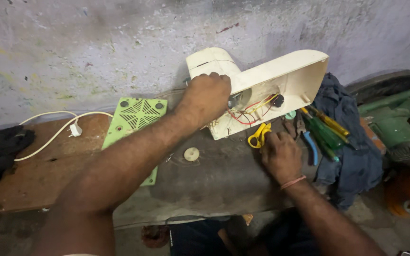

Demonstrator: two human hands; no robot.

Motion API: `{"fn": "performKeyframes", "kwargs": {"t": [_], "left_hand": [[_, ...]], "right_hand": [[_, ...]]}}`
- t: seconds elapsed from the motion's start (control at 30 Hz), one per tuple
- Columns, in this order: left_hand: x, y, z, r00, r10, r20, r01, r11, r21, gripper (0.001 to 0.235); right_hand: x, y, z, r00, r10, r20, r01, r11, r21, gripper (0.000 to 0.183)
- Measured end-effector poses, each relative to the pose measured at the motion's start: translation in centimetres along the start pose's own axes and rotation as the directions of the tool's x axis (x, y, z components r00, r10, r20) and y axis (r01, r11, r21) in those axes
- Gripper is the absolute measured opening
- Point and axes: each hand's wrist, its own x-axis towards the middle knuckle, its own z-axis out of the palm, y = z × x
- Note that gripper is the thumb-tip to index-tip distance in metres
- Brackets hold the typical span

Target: The person repairs a mixer grinder by dismantling its housing, using pliers and screwdrivers to manipulate internal wires and motor components, and reassembling parts of the base.

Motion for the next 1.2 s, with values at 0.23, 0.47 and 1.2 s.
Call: {"fn": "performKeyframes", "kwargs": {"t": [0.23,0.47,1.2], "left_hand": [[2.0,-3.0,-0.6,0.999,-0.004,0.048,0.003,1.000,0.011,0.016],[3.6,-6.3,-2.7,0.981,-0.163,-0.109,0.151,0.983,-0.108,0.019],[2.4,-7.6,-1.6,0.921,-0.247,-0.300,0.148,0.937,-0.317,0.022]], "right_hand": [[0.1,-0.2,-0.2,0.999,0.035,-0.013,-0.034,0.999,0.012,0.013],[-0.3,0.4,0.6,0.997,-0.006,-0.082,0.011,0.998,0.056,0.013],[2.2,-5.1,-3.4,0.998,-0.058,-0.004,0.051,0.826,0.561,0.013]]}}
